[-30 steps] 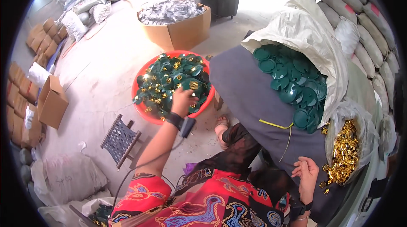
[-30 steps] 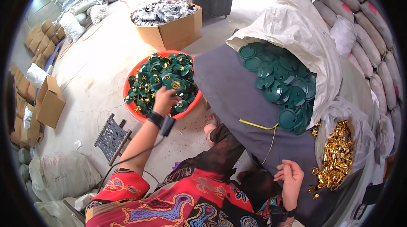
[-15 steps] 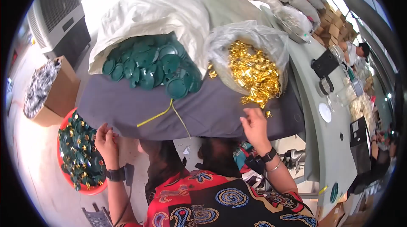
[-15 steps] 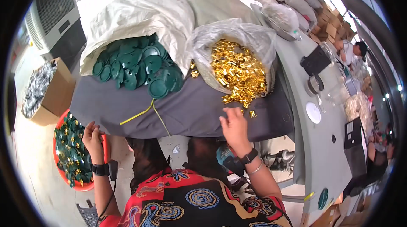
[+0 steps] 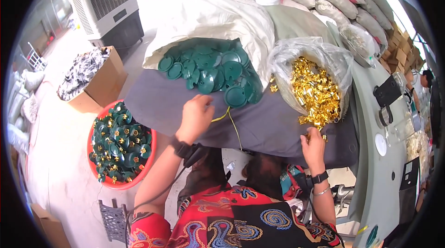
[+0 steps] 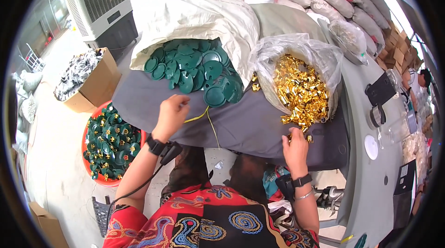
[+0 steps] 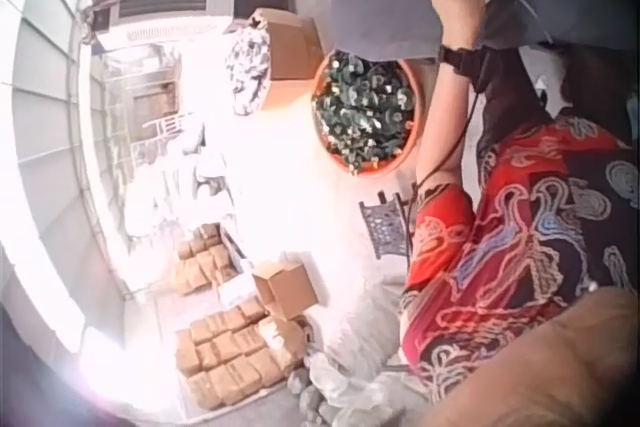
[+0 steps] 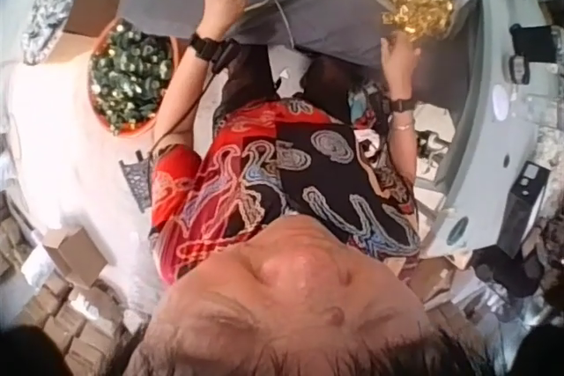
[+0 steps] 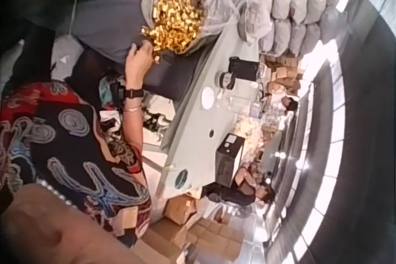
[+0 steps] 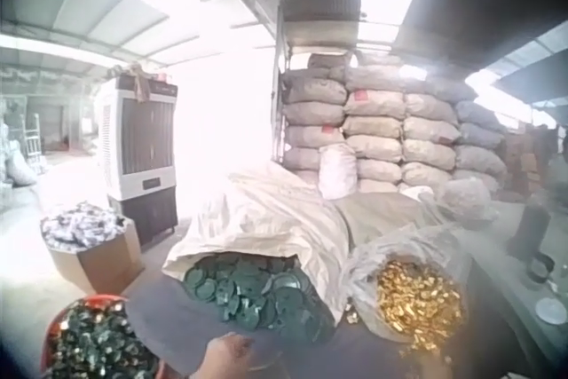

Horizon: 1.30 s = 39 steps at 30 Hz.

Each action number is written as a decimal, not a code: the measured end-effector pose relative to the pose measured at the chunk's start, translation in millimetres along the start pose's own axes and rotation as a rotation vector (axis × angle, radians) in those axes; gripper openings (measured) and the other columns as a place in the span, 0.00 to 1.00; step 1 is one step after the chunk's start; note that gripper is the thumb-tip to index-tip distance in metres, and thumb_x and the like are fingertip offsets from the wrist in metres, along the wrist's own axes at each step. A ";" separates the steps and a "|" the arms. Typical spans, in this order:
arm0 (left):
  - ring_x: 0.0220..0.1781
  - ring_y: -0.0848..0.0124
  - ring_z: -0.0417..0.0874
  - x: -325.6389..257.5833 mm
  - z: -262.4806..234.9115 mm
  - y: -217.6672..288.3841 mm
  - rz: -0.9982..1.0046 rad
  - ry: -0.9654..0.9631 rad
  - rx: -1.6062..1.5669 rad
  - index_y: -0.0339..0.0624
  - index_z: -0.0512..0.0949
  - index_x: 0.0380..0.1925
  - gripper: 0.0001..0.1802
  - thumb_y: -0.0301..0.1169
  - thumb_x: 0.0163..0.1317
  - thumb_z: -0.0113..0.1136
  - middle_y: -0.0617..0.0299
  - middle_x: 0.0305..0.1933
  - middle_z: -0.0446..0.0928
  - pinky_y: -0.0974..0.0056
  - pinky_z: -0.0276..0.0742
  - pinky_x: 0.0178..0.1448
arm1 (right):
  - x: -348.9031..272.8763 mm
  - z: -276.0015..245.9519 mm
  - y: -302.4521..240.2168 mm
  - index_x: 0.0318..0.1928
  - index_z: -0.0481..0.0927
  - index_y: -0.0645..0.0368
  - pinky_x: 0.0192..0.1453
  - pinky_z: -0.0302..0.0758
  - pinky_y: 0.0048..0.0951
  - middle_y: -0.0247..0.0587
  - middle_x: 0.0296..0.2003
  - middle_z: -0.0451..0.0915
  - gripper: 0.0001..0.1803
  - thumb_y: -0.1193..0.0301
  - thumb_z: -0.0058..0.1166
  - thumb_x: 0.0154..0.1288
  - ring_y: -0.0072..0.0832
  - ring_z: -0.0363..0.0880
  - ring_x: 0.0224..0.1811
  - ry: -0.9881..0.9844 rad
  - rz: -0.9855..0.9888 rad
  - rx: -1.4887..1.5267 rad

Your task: The person picks up a green plastic base and a gold decorative piece, fits the gold piece into the center of the base, and places the completed assembly into a red basin, repeating this process throughout the video.

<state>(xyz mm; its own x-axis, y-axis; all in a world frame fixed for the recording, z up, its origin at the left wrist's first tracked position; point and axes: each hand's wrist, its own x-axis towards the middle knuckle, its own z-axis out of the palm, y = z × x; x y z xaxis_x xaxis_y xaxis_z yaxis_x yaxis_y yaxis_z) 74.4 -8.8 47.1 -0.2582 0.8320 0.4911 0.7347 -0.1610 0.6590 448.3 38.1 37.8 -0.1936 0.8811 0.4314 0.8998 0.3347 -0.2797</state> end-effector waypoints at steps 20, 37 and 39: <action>0.30 0.49 0.80 18.3 42.5 10.9 -0.002 -0.034 0.297 0.34 0.78 0.24 0.11 0.33 0.56 0.57 0.44 0.31 0.76 0.54 0.76 0.35 | -5.1 -8.7 -44.2 0.43 0.78 0.63 0.43 0.78 0.32 0.44 0.37 0.76 0.13 0.80 0.58 0.55 0.38 0.81 0.36 -0.272 -0.118 0.322; 0.22 0.83 0.74 -72.1 5.7 117.8 -0.320 -0.385 -0.775 0.32 0.77 0.35 0.06 0.21 0.59 0.52 0.66 0.26 0.77 0.74 0.71 0.25 | -24.4 -5.4 -108.5 0.52 0.70 0.67 0.45 0.82 0.28 0.38 0.42 0.72 0.15 0.81 0.50 0.65 0.25 0.80 0.41 -0.475 -0.172 1.361; 0.22 0.82 0.74 -74.2 7.0 117.5 -0.309 -0.385 -0.777 0.32 0.77 0.35 0.07 0.21 0.59 0.52 0.66 0.26 0.77 0.74 0.71 0.25 | -24.3 -7.8 -108.7 0.52 0.70 0.67 0.45 0.82 0.27 0.38 0.42 0.72 0.15 0.81 0.51 0.65 0.24 0.80 0.41 -0.496 -0.151 1.380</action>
<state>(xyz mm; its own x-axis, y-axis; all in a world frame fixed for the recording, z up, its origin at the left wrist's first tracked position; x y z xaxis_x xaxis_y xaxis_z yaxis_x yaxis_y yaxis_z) 184.3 -85.8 84.1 -0.0439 0.9942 0.0977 0.0040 -0.0976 0.9952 358.2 -22.3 64.4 -0.6168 0.7363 0.2783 -0.1619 0.2274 -0.9603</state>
